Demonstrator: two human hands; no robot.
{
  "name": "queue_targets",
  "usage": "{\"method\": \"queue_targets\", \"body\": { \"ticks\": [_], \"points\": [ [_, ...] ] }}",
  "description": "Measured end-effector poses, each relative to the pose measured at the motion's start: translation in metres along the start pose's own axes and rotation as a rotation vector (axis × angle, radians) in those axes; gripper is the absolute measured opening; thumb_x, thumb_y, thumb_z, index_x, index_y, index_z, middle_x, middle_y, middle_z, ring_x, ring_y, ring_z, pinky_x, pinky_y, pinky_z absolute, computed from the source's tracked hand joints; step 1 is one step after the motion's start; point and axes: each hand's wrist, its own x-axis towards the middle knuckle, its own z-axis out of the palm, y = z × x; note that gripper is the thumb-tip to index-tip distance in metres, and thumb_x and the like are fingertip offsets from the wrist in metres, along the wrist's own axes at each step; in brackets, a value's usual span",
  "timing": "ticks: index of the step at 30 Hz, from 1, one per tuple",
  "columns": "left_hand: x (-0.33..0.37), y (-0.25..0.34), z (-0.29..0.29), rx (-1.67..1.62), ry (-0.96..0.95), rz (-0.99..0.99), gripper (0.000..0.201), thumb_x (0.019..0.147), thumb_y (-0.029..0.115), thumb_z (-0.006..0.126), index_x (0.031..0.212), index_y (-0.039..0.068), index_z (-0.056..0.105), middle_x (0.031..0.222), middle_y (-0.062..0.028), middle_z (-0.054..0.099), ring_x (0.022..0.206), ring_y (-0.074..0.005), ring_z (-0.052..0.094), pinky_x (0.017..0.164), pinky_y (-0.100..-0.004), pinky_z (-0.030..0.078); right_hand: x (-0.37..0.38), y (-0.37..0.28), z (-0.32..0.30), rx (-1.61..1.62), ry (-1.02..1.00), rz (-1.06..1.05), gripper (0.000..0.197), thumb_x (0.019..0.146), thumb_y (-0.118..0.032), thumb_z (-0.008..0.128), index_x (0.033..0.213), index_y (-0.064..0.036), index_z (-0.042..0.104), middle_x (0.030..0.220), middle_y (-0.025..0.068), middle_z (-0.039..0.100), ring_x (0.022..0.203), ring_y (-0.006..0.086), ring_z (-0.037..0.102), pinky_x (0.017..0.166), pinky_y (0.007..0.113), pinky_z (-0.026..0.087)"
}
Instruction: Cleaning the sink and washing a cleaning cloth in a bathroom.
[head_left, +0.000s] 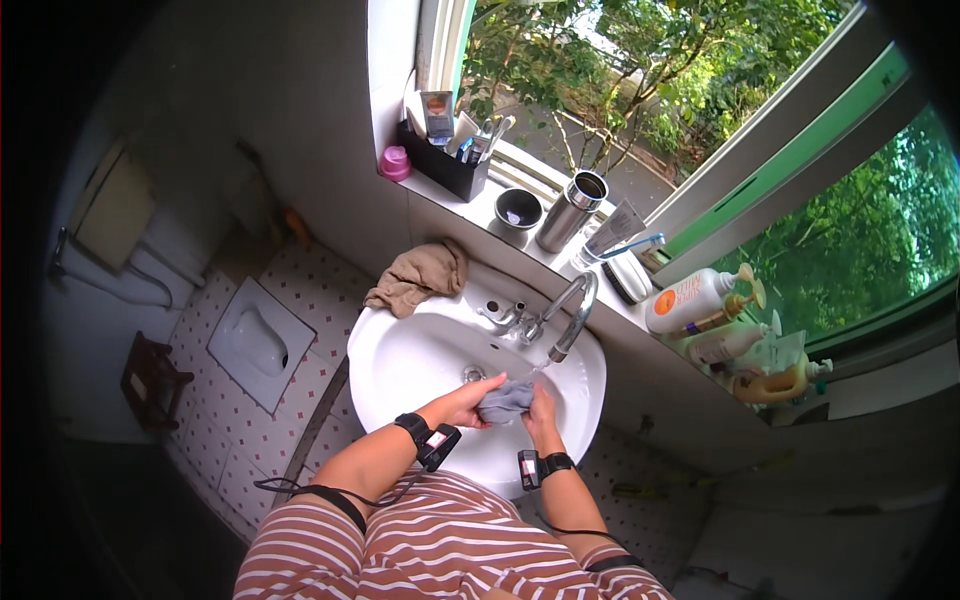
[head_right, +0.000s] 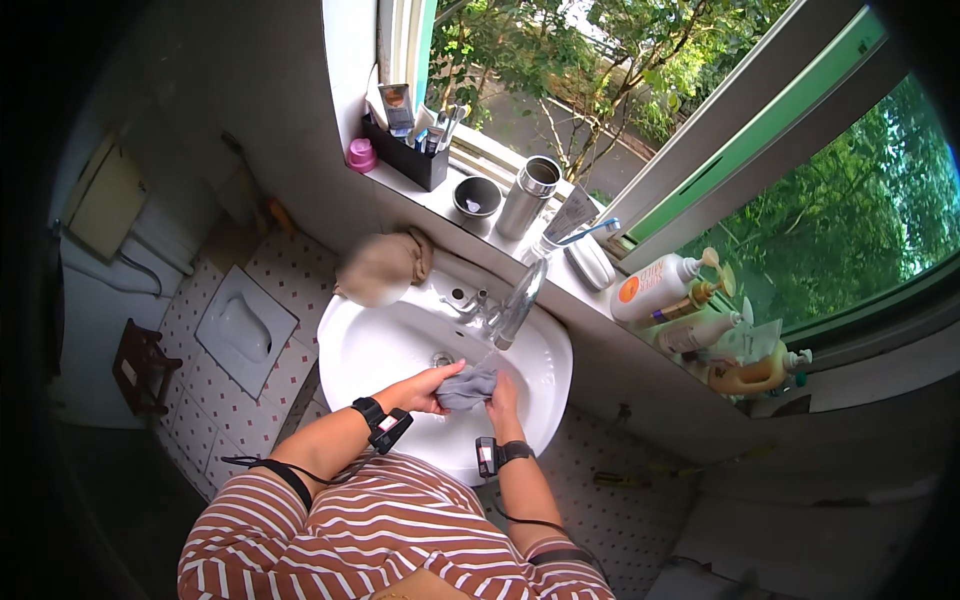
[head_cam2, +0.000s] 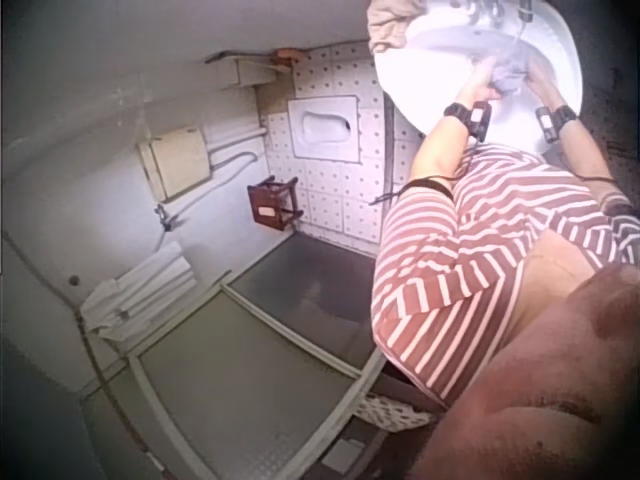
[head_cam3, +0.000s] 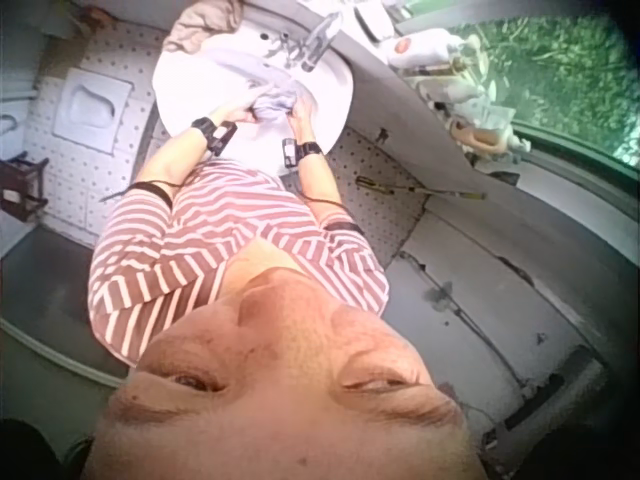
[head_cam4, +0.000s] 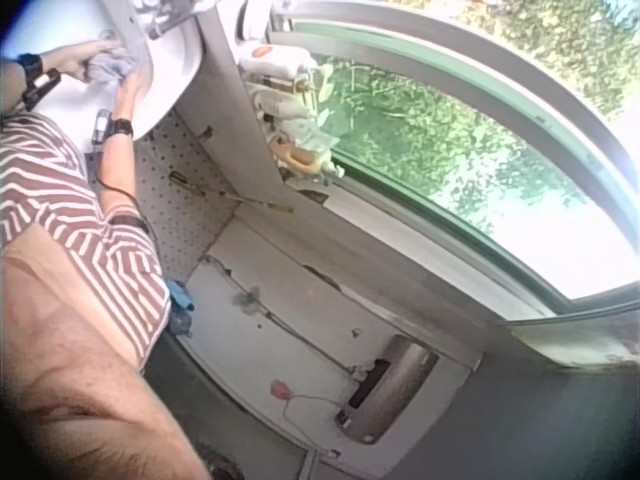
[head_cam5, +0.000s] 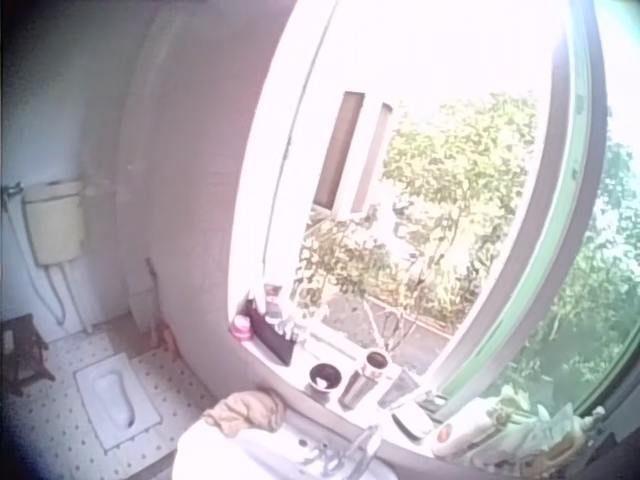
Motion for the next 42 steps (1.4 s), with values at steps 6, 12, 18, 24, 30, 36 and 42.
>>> {"method": "queue_targets", "body": {
  "ticks": [6,12,18,24,30,36,42],
  "points": [
    [0.008,-0.006,0.016,0.104,-0.082,0.068,0.034,0.082,0.042,0.059,0.099,0.013,0.057,0.088,-0.0029,0.061,0.077,-0.0149,0.058,0.063,-0.0311,0.048,-0.002,0.052,-0.008,0.122,-0.156,0.146,0.043,0.09,-0.043,0.043,0.113,-0.0067,0.051,0.107,0.0069,0.056,0.098,0.023,0.056,0.083,0.039,0.047],
    [-0.003,-0.011,-0.019,-0.003,-0.045,0.082,0.032,0.083,0.038,0.06,0.101,0.012,0.057,0.095,-0.0037,0.059,0.083,-0.0152,0.056,0.068,-0.0315,0.047,-0.037,0.011,0.038,0.537,-0.248,0.158,0.041,0.09,-0.039,0.046,0.113,-0.0052,0.05,0.108,0.0088,0.056,0.099,0.0233,0.055,0.088,0.039,0.044],
    [0.004,-0.021,-0.057,-0.1,0.134,0.108,0.043,0.083,0.042,0.058,0.112,0.011,0.051,0.105,-0.0073,0.054,0.089,-0.0213,0.055,0.073,-0.0367,0.049,-0.003,0.007,0.035,0.089,-0.186,-0.13,0.028,0.091,-0.019,0.051,0.111,-0.0007,0.052,0.102,0.0089,0.057,0.091,0.019,0.056,0.083,0.033,0.045],
    [0.025,-0.018,-0.04,-0.531,0.208,-0.149,0.081,0.077,0.061,0.053,0.131,0.003,0.032,0.131,-0.0263,0.032,0.112,-0.0435,0.043,0.089,-0.0514,0.043,-0.036,0.013,0.064,-0.186,-0.131,-0.368,0.028,0.09,-0.017,0.052,0.114,-0.0012,0.053,0.095,0.0072,0.058,0.084,0.0135,0.056,0.076,0.026,0.046],
    [0.034,-0.009,-0.011,-0.373,0.057,-0.078,0.066,0.075,0.067,0.051,0.109,0.011,0.053,0.109,-0.0108,0.054,0.103,-0.0296,0.051,0.088,-0.0464,0.04,-0.072,0.009,0.064,-0.437,-0.219,-0.504,0.019,0.089,-0.015,0.053,0.1,-0.0004,0.06,0.086,0.003,0.059,0.074,0.0088,0.053,0.068,0.023,0.044],
    [0.084,-0.038,-0.056,-0.405,0.005,0.046,0.019,0.081,0.029,0.063,0.093,0.014,0.059,0.097,-0.0034,0.058,0.085,-0.0166,0.055,0.075,-0.0321,0.044,-0.091,-0.005,0.067,-0.229,-0.212,-0.336,0.019,0.09,-0.018,0.052,0.091,-0.0012,0.058,0.082,0.0029,0.058,0.074,0.0096,0.053,0.068,0.023,0.044],
    [0.02,-0.001,0.0,0.137,0.073,0.063,0.042,0.081,0.046,0.06,0.1,0.009,0.054,0.091,-0.007,0.057,0.084,-0.0206,0.057,0.066,-0.0359,0.05,-0.038,-0.008,0.028,-0.07,-0.079,-0.302,0.021,0.092,-0.019,0.046,0.1,-0.0027,0.055,0.095,0.0056,0.055,0.087,0.0135,0.053,0.078,0.028,0.043]
  ]
}}
